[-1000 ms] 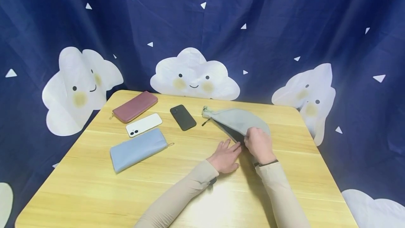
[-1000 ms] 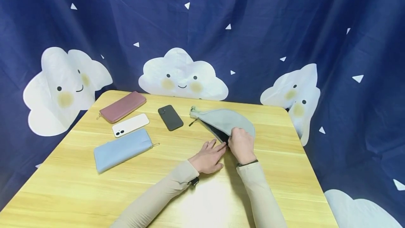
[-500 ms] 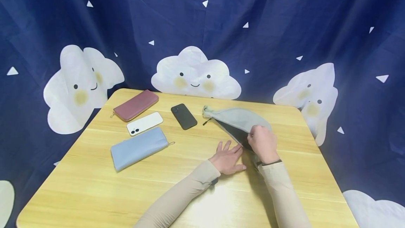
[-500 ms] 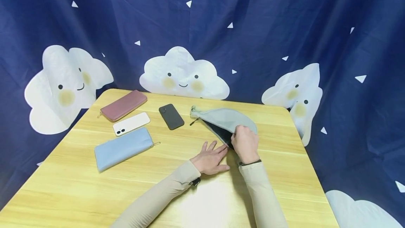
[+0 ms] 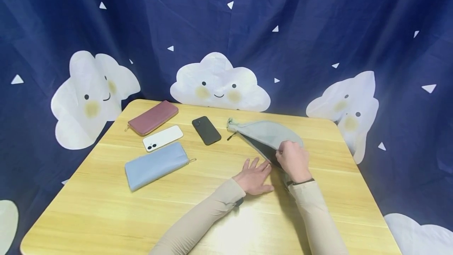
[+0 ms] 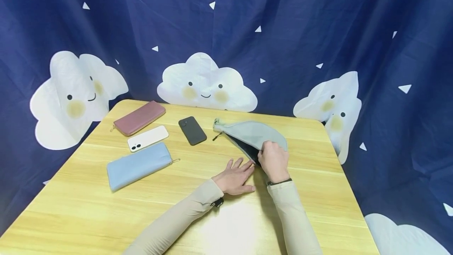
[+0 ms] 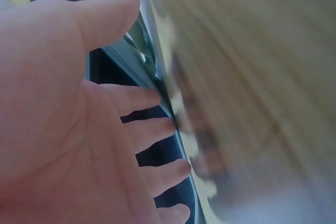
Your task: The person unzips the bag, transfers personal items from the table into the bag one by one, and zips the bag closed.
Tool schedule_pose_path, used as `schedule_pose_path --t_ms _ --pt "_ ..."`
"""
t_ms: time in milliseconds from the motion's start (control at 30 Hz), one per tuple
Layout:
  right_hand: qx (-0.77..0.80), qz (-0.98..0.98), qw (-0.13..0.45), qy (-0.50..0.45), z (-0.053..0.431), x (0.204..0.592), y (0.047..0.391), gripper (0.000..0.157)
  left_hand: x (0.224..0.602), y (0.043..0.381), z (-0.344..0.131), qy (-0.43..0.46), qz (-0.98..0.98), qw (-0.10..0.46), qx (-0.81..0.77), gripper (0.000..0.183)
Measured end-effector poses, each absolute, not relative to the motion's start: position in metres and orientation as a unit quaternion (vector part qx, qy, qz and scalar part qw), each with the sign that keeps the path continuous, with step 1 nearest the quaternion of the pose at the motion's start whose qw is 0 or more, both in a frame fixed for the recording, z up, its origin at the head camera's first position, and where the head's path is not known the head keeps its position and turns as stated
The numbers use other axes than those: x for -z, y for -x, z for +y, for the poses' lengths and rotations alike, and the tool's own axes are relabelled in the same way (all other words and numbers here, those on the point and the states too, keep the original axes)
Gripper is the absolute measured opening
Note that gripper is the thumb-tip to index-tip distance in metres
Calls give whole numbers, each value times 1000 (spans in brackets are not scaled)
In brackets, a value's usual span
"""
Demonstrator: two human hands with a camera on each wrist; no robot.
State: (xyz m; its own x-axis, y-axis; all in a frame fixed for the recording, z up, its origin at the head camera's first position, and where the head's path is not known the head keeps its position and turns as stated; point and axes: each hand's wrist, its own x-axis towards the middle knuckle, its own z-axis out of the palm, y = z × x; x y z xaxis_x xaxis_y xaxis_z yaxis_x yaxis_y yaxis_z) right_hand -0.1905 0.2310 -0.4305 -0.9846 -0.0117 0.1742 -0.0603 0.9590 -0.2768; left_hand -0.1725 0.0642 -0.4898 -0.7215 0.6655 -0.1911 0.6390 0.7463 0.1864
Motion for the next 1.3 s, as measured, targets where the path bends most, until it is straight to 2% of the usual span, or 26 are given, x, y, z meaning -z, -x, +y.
schedule_pose_path --t_ms 200,533,767,967,1100,1300 --pt "-149 -985 82 -21 233 430 190 13 478 178 54 -366 914 144 -103 71" --pt "-163 -983 81 -27 235 436 191 22 441 210 -1 -420 883 74 -198 53" --pt "-163 -982 91 -35 235 435 193 39 407 233 -61 -284 910 11 -302 43" --pt "-165 -982 83 -31 236 434 192 29 394 259 -117 -157 876 -46 -454 35" --pt "-163 -983 81 -33 237 434 192 25 385 274 -157 -81 871 -79 -479 36" --pt "-167 -982 82 -36 236 434 191 29 381 293 -216 12 868 -83 -489 45"
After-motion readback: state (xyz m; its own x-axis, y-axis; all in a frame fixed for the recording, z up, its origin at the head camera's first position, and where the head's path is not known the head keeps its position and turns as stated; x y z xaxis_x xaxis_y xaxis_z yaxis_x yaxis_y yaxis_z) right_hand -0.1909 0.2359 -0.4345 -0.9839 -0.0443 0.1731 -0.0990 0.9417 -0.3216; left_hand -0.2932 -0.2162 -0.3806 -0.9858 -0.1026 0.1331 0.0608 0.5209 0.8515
